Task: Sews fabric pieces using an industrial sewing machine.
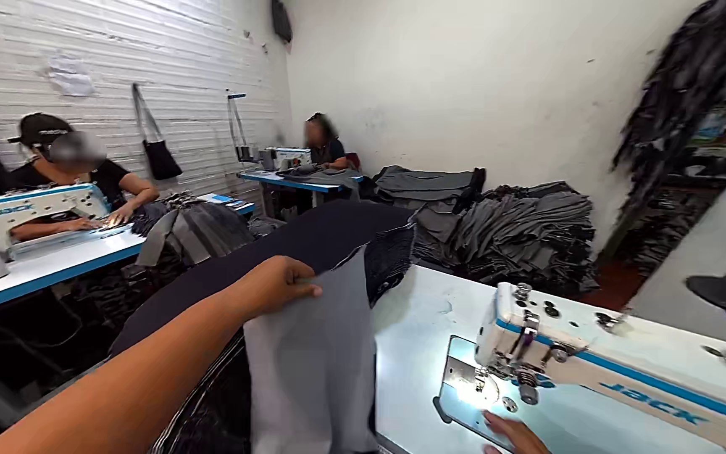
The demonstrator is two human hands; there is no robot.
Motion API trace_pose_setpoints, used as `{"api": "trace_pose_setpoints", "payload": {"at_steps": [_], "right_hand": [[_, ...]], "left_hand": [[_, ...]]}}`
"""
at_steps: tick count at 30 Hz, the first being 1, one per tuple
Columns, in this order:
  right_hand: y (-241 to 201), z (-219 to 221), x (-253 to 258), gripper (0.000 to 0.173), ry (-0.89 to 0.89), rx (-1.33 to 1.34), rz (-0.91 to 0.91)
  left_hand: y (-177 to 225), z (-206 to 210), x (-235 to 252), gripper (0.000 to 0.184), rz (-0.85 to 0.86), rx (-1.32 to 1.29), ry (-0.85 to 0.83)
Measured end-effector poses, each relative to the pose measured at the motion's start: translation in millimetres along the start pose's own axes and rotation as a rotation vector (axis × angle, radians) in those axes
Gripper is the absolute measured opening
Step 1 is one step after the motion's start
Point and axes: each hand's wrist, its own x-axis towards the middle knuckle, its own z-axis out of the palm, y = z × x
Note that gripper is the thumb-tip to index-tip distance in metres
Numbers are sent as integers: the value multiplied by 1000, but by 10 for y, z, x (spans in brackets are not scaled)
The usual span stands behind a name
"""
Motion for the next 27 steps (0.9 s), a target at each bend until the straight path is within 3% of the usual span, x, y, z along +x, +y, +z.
{"api": "trace_pose_setpoints", "payload": {"at_steps": [3, 5, 6, 8, 10, 13, 16, 20, 27], "right_hand": [[-912, -162, 492, 38, 285, -322, -465], [-1390, -299, 865, 39, 387, -458, -651], [-1554, -400, 998, 39, 349, -482, -679], [-1782, -645, 1122, 39, 122, -427, -527], [-1934, -877, 1184, 32, -166, -250, -184], [-1905, -988, 1175, 30, -300, 93, 67], [-1884, -965, 1070, 26, -222, 263, 53], [-1855, -983, 993, 20, -106, 368, -65], [-1839, -1038, 997, 12, -150, 456, -133]], "left_hand": [[605, 0, -26, 31, 361, 53, -96], [876, 35, -22, 34, 575, 61, -100], [967, 43, -13, 36, 657, 47, -90], [1048, 33, 2, 36, 765, 9, -31], [1029, -8, 16, 31, 802, -42, 40], [943, -56, 47, 24, 710, -210, 30], [947, -60, 75, 27, 668, -279, -8], [906, -57, 118, 25, 737, -322, -13], [895, -53, 71, 14, 707, -471, -122]]}}
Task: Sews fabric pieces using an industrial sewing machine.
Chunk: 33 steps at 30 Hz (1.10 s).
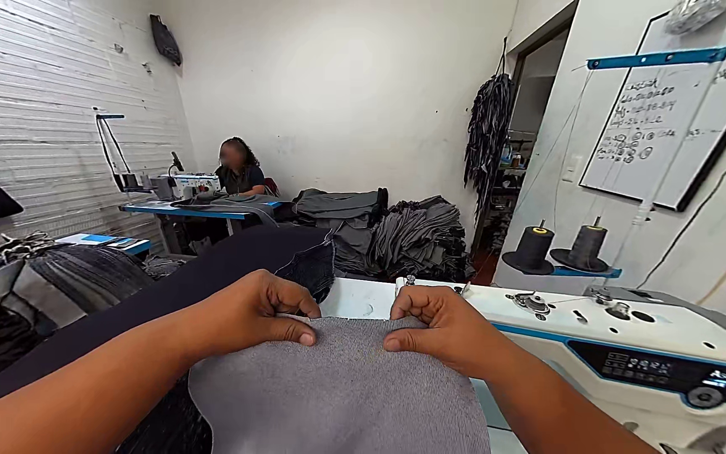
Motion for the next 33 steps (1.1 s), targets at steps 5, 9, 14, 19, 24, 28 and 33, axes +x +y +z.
{"api": "trace_pose_setpoints", "payload": {"at_steps": [5, 9, 14, 19, 24, 28, 33], "right_hand": [[83, -6, 20, 3, -47, 82, -128], [62, -49, 49, 5, -86, 109, -110], [-264, -175, 290, 18, -428, -740, 219], [237, 289, 1093, 13, 495, -728, -937], [-306, 738, 621, 33, 527, -6, -472], [-206, 889, 325, 43, 437, 72, -362], [-201, 716, 341, 16, 531, 63, -315]], "left_hand": [[24, -15, 13, 18, -109, -109, -48], [191, -100, 72, 18, -272, 19, -187], [335, -85, 107, 32, 191, 305, -227], [904, -28, 514, 31, 550, 597, -144], [1030, -351, 681, 27, 379, 1046, 153], [908, -244, 659, 30, 313, 1122, 244], [838, 34, 626, 15, 355, 1047, 205]]}}
